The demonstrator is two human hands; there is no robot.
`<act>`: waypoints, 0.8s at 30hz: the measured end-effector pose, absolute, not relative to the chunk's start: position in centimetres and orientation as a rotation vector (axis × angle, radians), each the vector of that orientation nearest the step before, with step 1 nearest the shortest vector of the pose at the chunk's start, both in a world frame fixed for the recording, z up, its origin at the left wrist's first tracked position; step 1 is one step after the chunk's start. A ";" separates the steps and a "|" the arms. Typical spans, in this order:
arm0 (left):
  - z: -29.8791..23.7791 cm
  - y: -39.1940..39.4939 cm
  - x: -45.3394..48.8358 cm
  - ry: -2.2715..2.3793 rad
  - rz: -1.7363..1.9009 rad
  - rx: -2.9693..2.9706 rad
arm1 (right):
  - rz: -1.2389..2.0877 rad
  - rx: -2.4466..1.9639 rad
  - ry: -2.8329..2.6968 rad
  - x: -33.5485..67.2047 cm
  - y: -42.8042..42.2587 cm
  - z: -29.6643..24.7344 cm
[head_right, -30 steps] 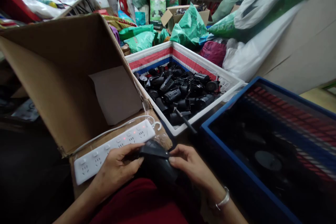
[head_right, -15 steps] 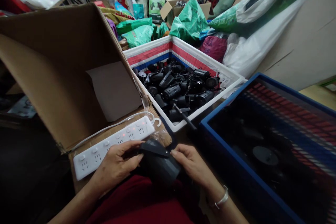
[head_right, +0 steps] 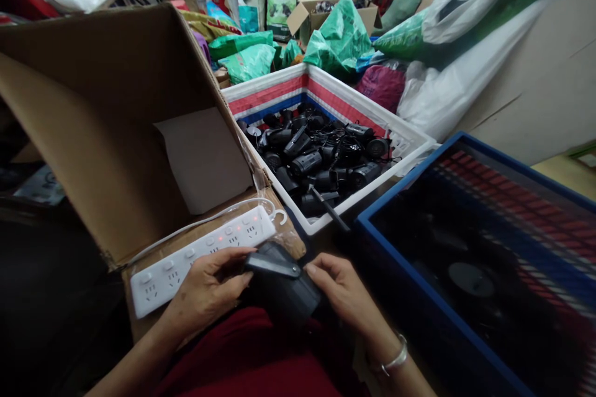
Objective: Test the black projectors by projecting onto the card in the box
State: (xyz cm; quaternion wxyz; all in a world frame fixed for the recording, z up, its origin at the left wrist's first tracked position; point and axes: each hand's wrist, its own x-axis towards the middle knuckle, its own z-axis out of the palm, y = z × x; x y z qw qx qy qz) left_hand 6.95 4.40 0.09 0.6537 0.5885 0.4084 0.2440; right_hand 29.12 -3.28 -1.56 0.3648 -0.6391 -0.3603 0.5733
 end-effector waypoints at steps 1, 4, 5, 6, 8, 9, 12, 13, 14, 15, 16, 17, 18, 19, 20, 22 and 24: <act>0.0 4.4 7.0 0.926 0.564 1.337 | 1.466 -1.651 -0.934 29.1 -3.3 -1.6; -0.3 4.4 6.9 0.929 0.587 1.335 | 1.438 -1.657 -0.944 29.1 -3.3 -1.8; -0.4 4.3 6.9 0.930 0.594 1.334 | 1.433 -1.653 -0.940 29.1 -3.3 -1.8; -0.4 4.3 6.8 0.929 0.602 1.333 | 1.428 -1.650 -0.934 29.1 -3.3 -1.9; -0.6 4.2 6.8 0.925 0.621 1.328 | 1.416 -1.654 -0.924 29.1 -3.4 -1.9; -0.6 4.2 6.8 0.922 0.631 1.327 | 1.408 -1.661 -0.925 29.1 -3.4 -1.9; -0.8 4.2 6.8 0.923 0.654 1.331 | 1.371 -1.670 -0.955 29.0 -3.3 -1.9; -0.9 4.1 6.8 0.925 0.654 1.334 | 1.363 -1.670 -0.962 29.0 -3.3 -1.9; -1.0 4.1 6.8 0.925 0.649 1.331 | 1.357 -1.670 -0.963 29.0 -3.2 -2.0; -1.1 4.1 6.8 0.926 0.645 1.324 | 1.356 -1.668 -0.960 29.1 -3.2 -2.0; -1.2 4.1 6.7 0.931 0.646 1.315 | 1.359 -1.665 -0.954 29.1 -3.2 -2.1; -1.3 4.1 6.7 0.938 0.648 1.306 | 1.372 -1.656 -0.944 29.2 -3.3 -2.2; -1.3 4.1 6.6 0.947 0.651 1.298 | 1.397 -1.633 -0.931 29.3 -3.4 -2.4; -1.3 4.1 6.6 0.956 0.658 1.290 | 1.430 -1.588 -0.918 29.4 -3.5 -2.5; -1.3 4.1 6.6 0.960 0.658 1.278 | 1.472 -1.522 -0.909 29.4 -3.7 -2.6; -1.1 4.1 6.5 0.959 0.654 1.209 | 1.549 -1.356 -0.909 29.5 -4.2 -2.8; -0.6 4.2 6.5 0.982 0.678 1.109 | 1.623 -1.202 -0.922 29.6 -4.9 -2.8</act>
